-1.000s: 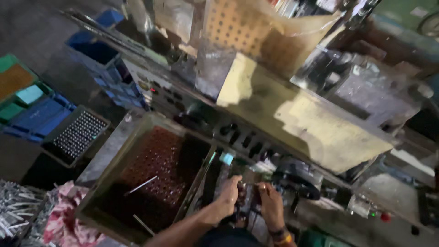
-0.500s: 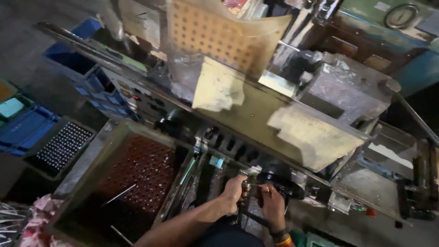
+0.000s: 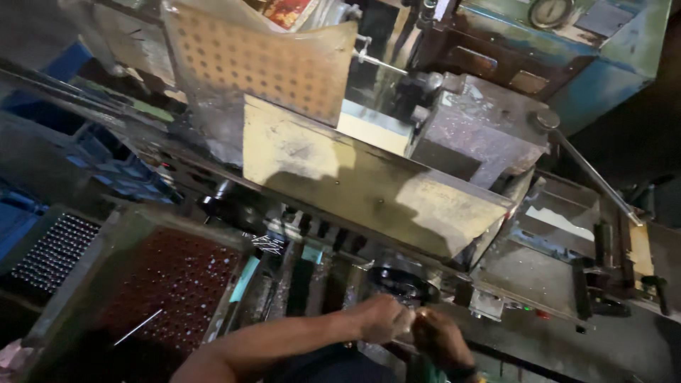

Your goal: The person repeatedly picks up metal rods from a green bin, inserts them into a machine, and pulls a lever to process them. The processed rods are then placed back into the bin. This cycle is repeated continuously throughout the clip.

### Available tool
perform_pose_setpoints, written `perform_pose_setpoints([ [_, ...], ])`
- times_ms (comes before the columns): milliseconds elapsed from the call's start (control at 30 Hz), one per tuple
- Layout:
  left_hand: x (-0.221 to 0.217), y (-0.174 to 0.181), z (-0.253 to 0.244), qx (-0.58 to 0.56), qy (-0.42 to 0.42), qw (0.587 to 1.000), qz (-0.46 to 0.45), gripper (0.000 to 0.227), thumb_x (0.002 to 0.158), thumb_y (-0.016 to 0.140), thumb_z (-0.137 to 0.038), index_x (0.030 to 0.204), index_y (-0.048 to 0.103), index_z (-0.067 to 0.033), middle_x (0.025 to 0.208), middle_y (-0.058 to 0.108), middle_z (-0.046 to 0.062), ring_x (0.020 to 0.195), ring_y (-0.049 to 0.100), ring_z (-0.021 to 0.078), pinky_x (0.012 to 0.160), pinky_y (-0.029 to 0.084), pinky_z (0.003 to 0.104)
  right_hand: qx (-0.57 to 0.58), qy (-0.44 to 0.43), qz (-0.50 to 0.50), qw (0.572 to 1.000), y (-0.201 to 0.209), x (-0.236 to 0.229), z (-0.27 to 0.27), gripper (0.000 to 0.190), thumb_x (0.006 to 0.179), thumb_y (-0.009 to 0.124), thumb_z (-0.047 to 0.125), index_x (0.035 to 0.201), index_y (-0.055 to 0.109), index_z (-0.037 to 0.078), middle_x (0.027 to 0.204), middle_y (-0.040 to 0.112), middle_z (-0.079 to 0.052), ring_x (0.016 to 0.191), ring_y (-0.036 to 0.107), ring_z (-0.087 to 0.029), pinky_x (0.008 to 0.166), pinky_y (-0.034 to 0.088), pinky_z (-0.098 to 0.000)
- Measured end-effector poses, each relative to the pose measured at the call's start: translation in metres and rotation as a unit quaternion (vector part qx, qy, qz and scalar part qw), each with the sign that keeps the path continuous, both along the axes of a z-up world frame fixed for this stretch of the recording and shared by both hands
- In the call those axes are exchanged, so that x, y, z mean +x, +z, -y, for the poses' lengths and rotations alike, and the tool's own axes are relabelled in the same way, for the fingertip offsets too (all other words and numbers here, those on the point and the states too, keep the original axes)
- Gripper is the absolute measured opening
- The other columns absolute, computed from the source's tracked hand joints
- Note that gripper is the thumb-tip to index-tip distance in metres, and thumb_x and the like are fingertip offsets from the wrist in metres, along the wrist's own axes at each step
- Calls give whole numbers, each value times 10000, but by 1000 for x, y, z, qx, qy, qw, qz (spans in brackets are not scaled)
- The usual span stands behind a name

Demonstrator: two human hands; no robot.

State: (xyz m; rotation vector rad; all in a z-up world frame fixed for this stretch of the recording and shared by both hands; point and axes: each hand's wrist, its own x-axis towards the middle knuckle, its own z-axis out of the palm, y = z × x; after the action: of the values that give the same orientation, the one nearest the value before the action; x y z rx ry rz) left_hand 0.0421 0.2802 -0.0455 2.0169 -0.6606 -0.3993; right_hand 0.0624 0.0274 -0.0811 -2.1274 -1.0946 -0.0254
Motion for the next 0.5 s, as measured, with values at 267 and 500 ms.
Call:
perform_pose_setpoints([
  [267, 7, 88, 41, 105, -115, 986, 58, 571, 1050, 422, -439, 759, 733, -58, 787, 706, 244, 762, 688, 458, 769, 553, 539, 73, -249, -579, 773, 39, 5, 50, 337, 966, 602, 308, 749, 610, 50, 589, 497, 18, 506, 417, -96, 462, 336, -285],
  [500, 69, 130, 32, -2, -94, 974, 208, 257, 870, 566, -309, 881, 717, -101, 819, 707, 178, 720, 682, 420, 654, 519, 551, 379, -303, -469, 738, 84, 32, 50, 147, 946, 507, 225, 845, 546, 125, 725, 488, 34, 584, 418, -82, 506, 332, -276],
])
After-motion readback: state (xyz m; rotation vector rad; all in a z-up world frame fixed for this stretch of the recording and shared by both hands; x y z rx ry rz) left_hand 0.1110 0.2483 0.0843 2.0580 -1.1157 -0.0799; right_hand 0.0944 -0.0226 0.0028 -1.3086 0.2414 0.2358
